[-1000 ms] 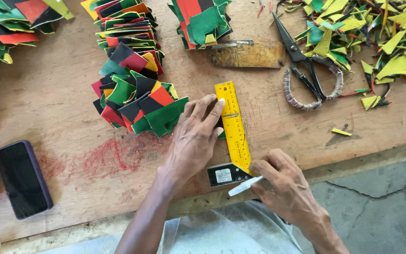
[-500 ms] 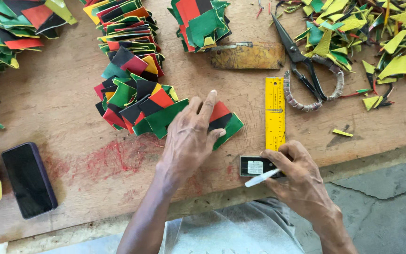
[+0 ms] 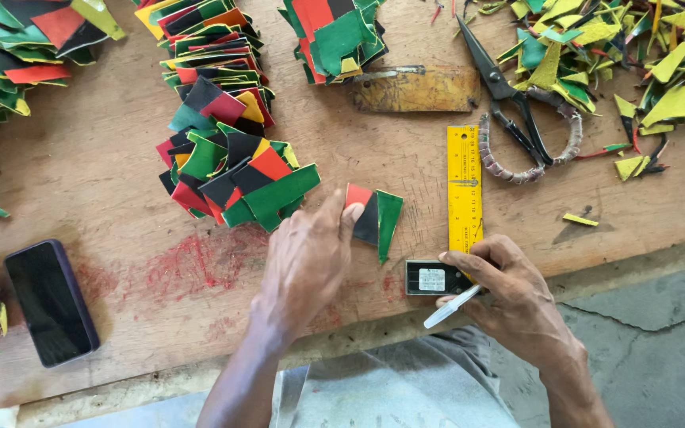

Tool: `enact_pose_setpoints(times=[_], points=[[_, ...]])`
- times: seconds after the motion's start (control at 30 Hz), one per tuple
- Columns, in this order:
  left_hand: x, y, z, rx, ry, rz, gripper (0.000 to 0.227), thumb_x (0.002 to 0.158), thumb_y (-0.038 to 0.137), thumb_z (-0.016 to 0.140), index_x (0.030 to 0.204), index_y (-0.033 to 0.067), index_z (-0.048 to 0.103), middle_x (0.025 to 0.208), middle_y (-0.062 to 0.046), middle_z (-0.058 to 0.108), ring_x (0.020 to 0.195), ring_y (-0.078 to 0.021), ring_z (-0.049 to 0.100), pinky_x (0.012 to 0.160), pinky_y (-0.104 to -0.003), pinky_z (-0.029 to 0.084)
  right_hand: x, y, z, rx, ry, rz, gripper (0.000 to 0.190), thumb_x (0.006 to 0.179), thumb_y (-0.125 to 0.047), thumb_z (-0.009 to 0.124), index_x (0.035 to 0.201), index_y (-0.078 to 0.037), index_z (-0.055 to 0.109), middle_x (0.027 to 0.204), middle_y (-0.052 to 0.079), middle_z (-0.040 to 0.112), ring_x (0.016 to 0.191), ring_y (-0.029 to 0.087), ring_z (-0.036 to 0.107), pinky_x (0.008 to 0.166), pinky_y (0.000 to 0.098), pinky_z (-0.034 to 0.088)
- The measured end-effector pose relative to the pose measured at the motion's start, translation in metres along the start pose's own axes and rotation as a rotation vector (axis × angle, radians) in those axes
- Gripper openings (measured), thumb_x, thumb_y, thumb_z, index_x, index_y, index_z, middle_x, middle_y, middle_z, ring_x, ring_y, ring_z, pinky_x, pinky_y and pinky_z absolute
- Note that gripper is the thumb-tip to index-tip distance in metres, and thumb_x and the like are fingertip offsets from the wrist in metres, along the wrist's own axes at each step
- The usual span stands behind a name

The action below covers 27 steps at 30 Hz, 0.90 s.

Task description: The person uses a yellow ruler and a white marker to draw straight lines on small, multicolored fabric pieces. They repeatedly pick up a piece, align the ruler, mark a line, and place the piece into a growing stack on the table.

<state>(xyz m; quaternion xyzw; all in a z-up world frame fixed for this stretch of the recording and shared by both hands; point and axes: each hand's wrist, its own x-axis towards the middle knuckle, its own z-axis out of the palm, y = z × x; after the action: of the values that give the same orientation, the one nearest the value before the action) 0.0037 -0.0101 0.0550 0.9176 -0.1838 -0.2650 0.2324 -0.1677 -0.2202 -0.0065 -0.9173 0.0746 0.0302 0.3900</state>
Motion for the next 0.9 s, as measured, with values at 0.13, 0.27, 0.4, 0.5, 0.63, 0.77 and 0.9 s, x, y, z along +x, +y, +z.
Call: enact_pose_setpoints(times=[0.13,0.27,0.4,0.5,0.63,0.77,0.9], points=[[-0.007,-0.008,-0.015,0.260,0.069,0.275,0.027,0.094,0.020,0.054,0.111,0.0037,0.065,0.092,-0.017,0.069,0.085,-0.0320,0.068,0.077,-0.045,0.054,0.001,-0.001,0.000,-0.003,0.024,-0.017,0.059,0.063,-0.011,0.087,0.120,-0.014,0.073,0.098,0.005,0.063,0.091,0.023,0.065,0.077,0.0353,0.057],[0.003,-0.011,-0.012,0.158,0.246,0.718,0.060,0.063,-0.007,0.061,0.123,-0.0011,0.061,0.124,-0.016,0.063,0.116,-0.0347,0.057,0.097,-0.043,0.049,0.001,-0.004,-0.001,-0.007,0.047,-0.028,0.057,0.064,-0.016,0.087,0.119,-0.013,0.074,0.095,0.006,0.063,0.087,0.023,0.064,0.074,0.0354,0.056],[-0.003,-0.013,-0.005,0.152,0.098,0.486,0.052,0.075,-0.011,0.062,0.124,0.0042,0.061,0.118,-0.013,0.063,0.119,-0.0320,0.058,0.103,-0.042,0.048,-0.002,-0.005,0.000,0.014,0.094,-0.065,0.056,0.066,-0.025,0.090,0.117,-0.011,0.073,0.091,0.007,0.063,0.083,0.023,0.064,0.071,0.0360,0.054],[-0.010,-0.020,-0.009,0.067,-0.118,0.192,0.039,0.087,-0.001,0.065,0.125,0.0071,0.058,0.120,-0.010,0.061,0.119,-0.0301,0.058,0.099,-0.045,0.047,0.000,-0.003,0.000,0.031,0.105,-0.070,0.055,0.067,-0.023,0.089,0.118,-0.010,0.072,0.093,0.007,0.063,0.084,0.023,0.065,0.072,0.0361,0.054],[-0.016,-0.026,-0.010,-0.004,0.016,0.446,0.068,0.065,0.012,0.083,0.126,0.0030,0.055,0.120,-0.014,0.057,0.117,-0.0351,0.053,0.096,-0.046,0.045,-0.003,0.001,0.000,0.054,0.105,-0.067,0.055,0.067,-0.019,0.088,0.119,-0.011,0.072,0.096,0.007,0.064,0.086,0.022,0.068,0.075,0.0356,0.056],[-0.007,-0.020,0.008,-0.030,0.090,0.463,0.049,0.072,0.011,0.082,0.114,0.0049,0.058,0.112,-0.015,0.057,0.111,-0.0351,0.056,0.092,-0.046,0.046,-0.003,0.003,0.000,0.143,0.152,-0.125,0.059,0.063,-0.018,0.090,0.119,-0.011,0.070,0.100,0.005,0.064,0.090,0.020,0.068,0.079,0.0330,0.058],[0.015,-0.021,0.006,0.017,-0.091,0.326,0.021,0.084,0.011,0.079,0.091,0.0044,0.061,0.091,-0.009,0.063,0.091,-0.0269,0.062,0.080,-0.044,0.049,-0.003,0.003,-0.002,0.142,0.148,-0.098,0.061,0.059,-0.020,0.091,0.117,-0.012,0.071,0.097,0.004,0.065,0.087,0.020,0.068,0.076,0.0327,0.057]])
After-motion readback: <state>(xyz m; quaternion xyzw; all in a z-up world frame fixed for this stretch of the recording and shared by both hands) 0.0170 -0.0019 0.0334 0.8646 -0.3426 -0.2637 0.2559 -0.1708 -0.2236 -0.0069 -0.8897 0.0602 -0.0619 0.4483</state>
